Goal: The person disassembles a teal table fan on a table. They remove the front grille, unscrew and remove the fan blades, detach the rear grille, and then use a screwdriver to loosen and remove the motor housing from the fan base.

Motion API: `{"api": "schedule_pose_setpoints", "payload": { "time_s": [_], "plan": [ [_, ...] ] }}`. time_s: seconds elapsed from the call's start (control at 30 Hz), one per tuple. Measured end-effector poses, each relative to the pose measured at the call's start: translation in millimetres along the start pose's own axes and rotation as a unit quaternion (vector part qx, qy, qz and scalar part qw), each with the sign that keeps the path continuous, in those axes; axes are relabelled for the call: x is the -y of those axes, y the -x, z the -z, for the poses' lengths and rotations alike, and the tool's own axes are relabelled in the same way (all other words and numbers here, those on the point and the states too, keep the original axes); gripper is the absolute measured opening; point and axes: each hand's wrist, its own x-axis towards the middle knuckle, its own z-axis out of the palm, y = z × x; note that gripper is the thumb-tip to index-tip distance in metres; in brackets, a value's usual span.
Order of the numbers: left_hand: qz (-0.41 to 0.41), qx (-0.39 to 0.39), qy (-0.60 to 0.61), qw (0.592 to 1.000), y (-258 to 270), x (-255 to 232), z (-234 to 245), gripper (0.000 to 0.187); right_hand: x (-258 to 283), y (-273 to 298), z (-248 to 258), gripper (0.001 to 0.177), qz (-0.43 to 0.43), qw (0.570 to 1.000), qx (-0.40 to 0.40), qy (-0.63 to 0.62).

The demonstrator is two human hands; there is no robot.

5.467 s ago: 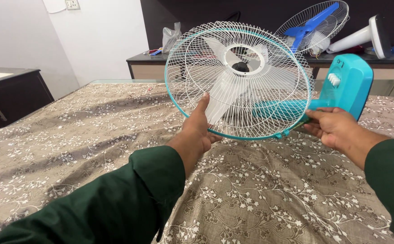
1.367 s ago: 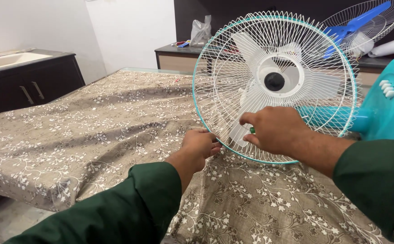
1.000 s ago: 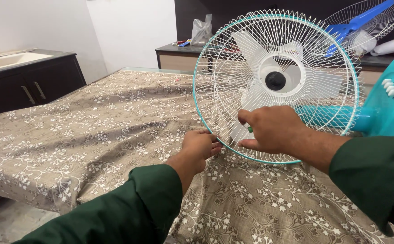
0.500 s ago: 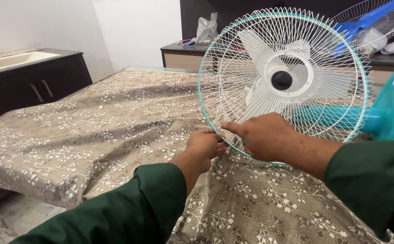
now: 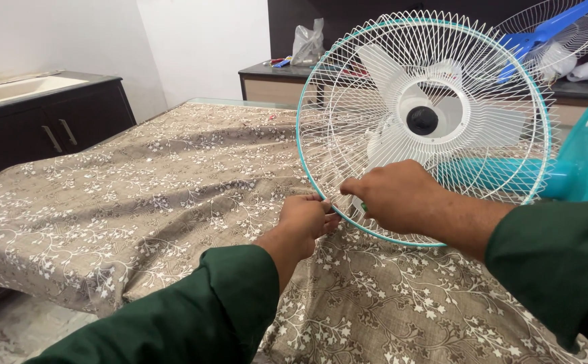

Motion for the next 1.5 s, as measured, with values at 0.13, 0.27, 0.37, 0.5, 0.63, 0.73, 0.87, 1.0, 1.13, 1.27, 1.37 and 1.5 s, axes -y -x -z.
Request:
{"api": "schedule_pose_setpoints", "payload": {
  "time_s": [0.13,0.27,0.37,0.5,0.63,0.73,0.87,1.0,1.13,1.27,1.37,1.5],
  "plan": [
    [0.01,-0.006,-0.006,1.0,1.1,-0.4,-2.0,0.008,-0.9,0.2,2.4,0.049,-0.007,1.0,0.011,0.001],
    [0.022,0.018,-0.009,1.0,-0.5,-3.1,2.9,0.007,1.0,-1.1,7.4,0.059,-0.02,0.998,0.062,0.003],
    [0.061,0.044,-0.049,0.996,-8.5,-12.2,14.3,0.012,-7.3,-0.8,12.9,0.072,-0.012,0.994,0.102,-0.045],
    [0.048,0.019,-0.052,0.997,-31.0,-40.8,31.6,0.02,-22.7,-7.9,18.3,0.056,-0.011,0.993,0.075,-0.087],
    [-0.025,-0.026,-0.035,0.999,-58.8,-84.0,40.7,0.018,-40.9,-30.1,27.5,0.049,-0.032,0.995,0.017,-0.092],
    [-0.066,-0.049,-0.042,0.996,-75.7,-111.5,39.1,0.016,-49.2,-48.6,36.3,0.051,-0.047,0.996,-0.016,-0.08],
    [-0.098,-0.048,-0.075,0.991,-91.9,-128.6,33.7,0.015,-49.0,-70.4,42.4,0.05,-0.065,0.991,-0.075,-0.093],
    [-0.088,-0.028,-0.033,0.995,-99.8,-128.2,30.7,0.013,-43.2,-88.6,41.2,0.052,-0.085,0.983,-0.118,-0.114],
    [-0.097,-0.013,-0.024,0.995,-102.3,-127.7,32.9,0.013,-42.9,-101.6,40.0,0.052,-0.067,0.982,-0.142,-0.104],
    [-0.105,-0.001,-0.008,0.994,-105.0,-126.8,34.7,0.011,-40.9,-114.1,39.8,0.05,-0.068,0.981,-0.158,-0.09],
    [-0.103,-0.009,-0.008,0.995,-107.4,-125.6,33.6,0.013,-37.0,-120.0,40.4,0.047,-0.097,0.986,-0.118,-0.065],
    [-0.093,-0.027,-0.016,0.995,-110.2,-125.8,32.1,0.013,-33.9,-122.5,43.6,0.045,-0.087,0.988,-0.128,-0.026]
  ]
}}
